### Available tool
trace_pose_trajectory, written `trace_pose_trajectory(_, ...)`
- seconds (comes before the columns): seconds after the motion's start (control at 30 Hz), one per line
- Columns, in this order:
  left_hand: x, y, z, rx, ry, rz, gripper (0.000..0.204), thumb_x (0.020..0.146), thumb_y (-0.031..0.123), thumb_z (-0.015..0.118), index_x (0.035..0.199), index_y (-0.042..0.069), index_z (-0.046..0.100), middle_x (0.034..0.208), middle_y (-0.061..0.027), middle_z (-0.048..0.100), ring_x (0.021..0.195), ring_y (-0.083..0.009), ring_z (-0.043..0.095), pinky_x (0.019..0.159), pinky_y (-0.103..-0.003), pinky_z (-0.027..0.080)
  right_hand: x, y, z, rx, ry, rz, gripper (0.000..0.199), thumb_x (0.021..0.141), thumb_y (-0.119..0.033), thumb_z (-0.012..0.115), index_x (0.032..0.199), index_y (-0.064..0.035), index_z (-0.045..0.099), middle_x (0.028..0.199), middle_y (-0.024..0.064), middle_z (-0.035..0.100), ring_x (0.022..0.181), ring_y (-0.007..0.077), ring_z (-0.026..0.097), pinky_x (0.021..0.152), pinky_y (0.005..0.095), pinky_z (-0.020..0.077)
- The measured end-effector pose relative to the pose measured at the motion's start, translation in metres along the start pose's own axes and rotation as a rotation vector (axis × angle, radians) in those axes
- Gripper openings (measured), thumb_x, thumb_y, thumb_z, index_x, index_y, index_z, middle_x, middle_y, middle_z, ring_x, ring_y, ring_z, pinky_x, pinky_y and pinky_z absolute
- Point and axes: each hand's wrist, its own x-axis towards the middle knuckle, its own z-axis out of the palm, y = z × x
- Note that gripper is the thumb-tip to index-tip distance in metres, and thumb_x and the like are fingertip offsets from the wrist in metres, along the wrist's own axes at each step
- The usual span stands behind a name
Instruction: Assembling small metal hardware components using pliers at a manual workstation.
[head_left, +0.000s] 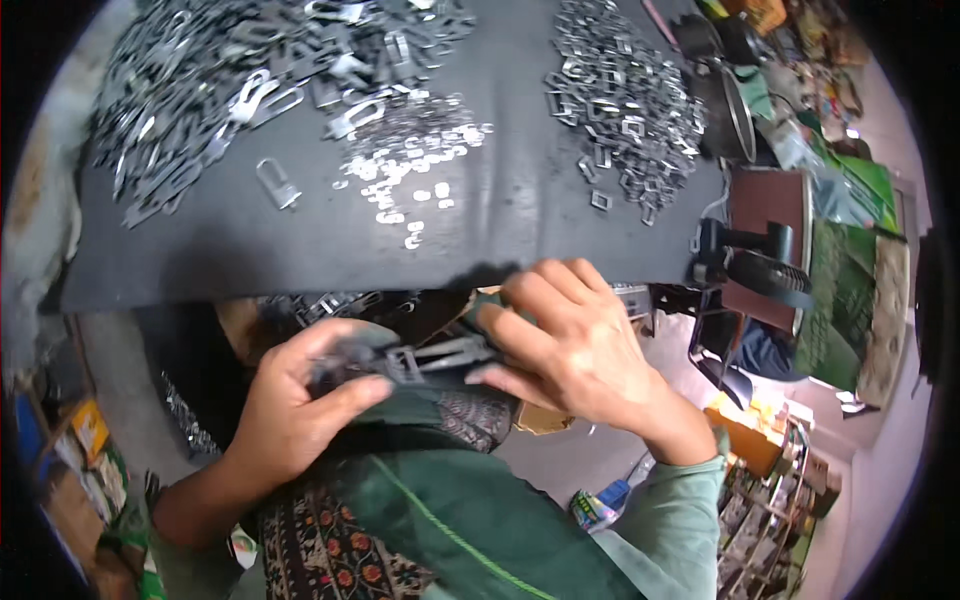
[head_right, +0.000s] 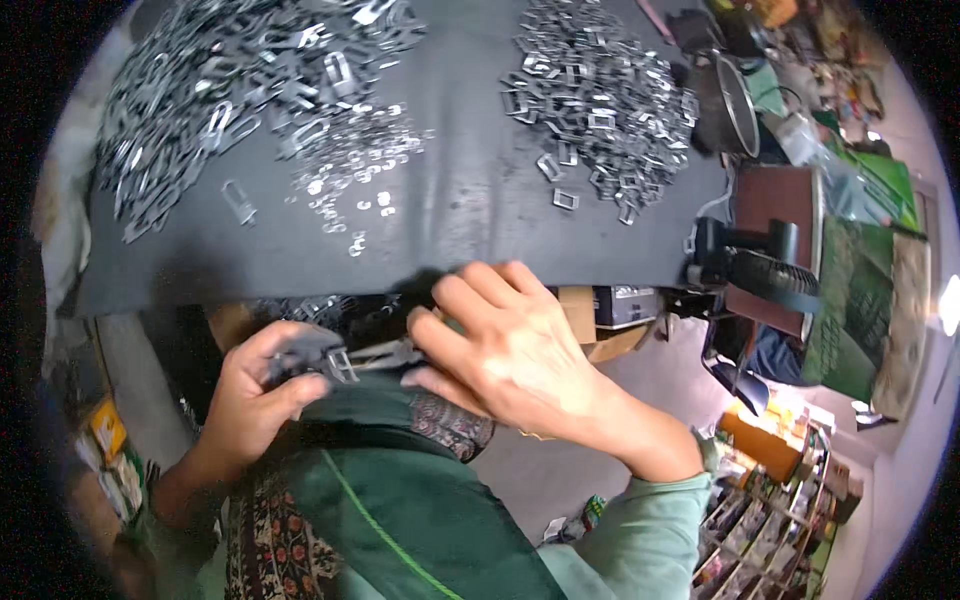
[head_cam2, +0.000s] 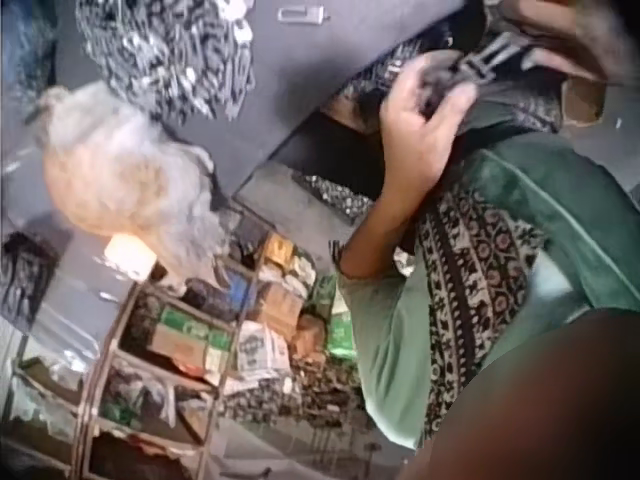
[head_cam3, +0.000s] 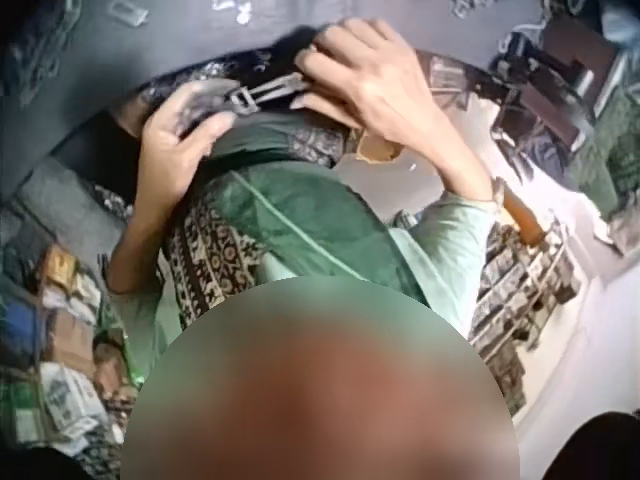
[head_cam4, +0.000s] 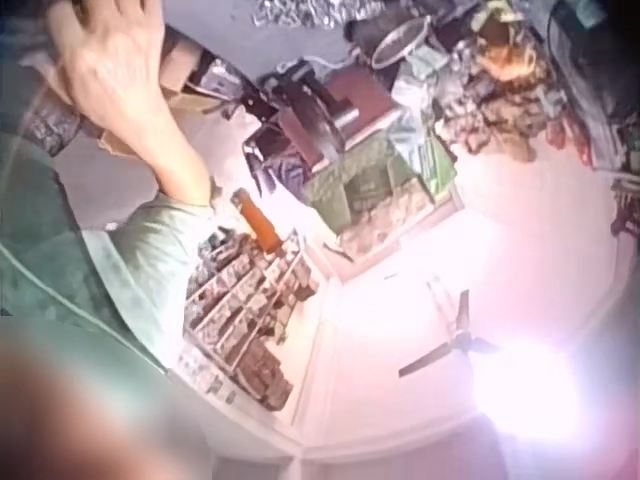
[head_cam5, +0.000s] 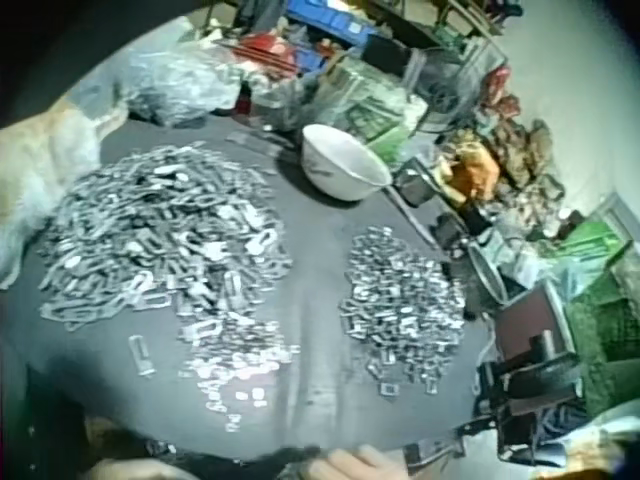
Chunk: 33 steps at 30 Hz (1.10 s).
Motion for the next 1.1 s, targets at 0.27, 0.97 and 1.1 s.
trace_pose_trajectory(0.27, 0.011, -0.062, -0.029, -0.011, 0.261, -0.035, 0.046, 0.093, 0.001, 0.051, 0.138, 0.002, 0.041, 0.106, -0.0083, 0.064, 0.085, -0.0119, 0.062, 0.072, -0.024, 0.048, -0.021, 0.079, 0.028, -0.225, 0.559, 0.671, 0.018, 0.080, -0.010, 0.073, 0.092, -0.0012, 0.061, 0.080, 0.0162, 0.060, 0.072, 0.0371, 0.060, 0.064, 0.0441, 0.0481)
trace_pose_trajectory(0.97, 0.016, 0.003, 0.013, 0.072, 0.061, 0.245, 0.013, 0.097, 0.009, 0.059, 0.104, -0.001, 0.065, 0.077, -0.0025, 0.063, 0.059, -0.0045, 0.053, 0.055, -0.022, 0.043, 0.022, -0.021, 0.039, 0.973, 0.158, 0.502, 0.016, 0.087, -0.008, 0.070, 0.090, 0.0009, 0.057, 0.074, 0.0094, 0.054, 0.069, 0.0153, 0.054, 0.061, 0.0314, 0.0437)
trace_pose_trajectory(1.1, 0.012, 0.010, 0.011, 0.028, 0.054, 0.181, 0.013, 0.097, 0.009, 0.060, 0.104, -0.001, 0.066, 0.074, -0.0009, 0.062, 0.061, -0.0041, 0.053, 0.057, -0.022, 0.043, 0.024, -0.022, 0.046, 0.964, 0.220, 0.367, 0.015, 0.089, -0.008, 0.068, 0.090, 0.0012, 0.057, 0.076, 0.0103, 0.055, 0.068, 0.0194, 0.055, 0.061, 0.0337, 0.0439)
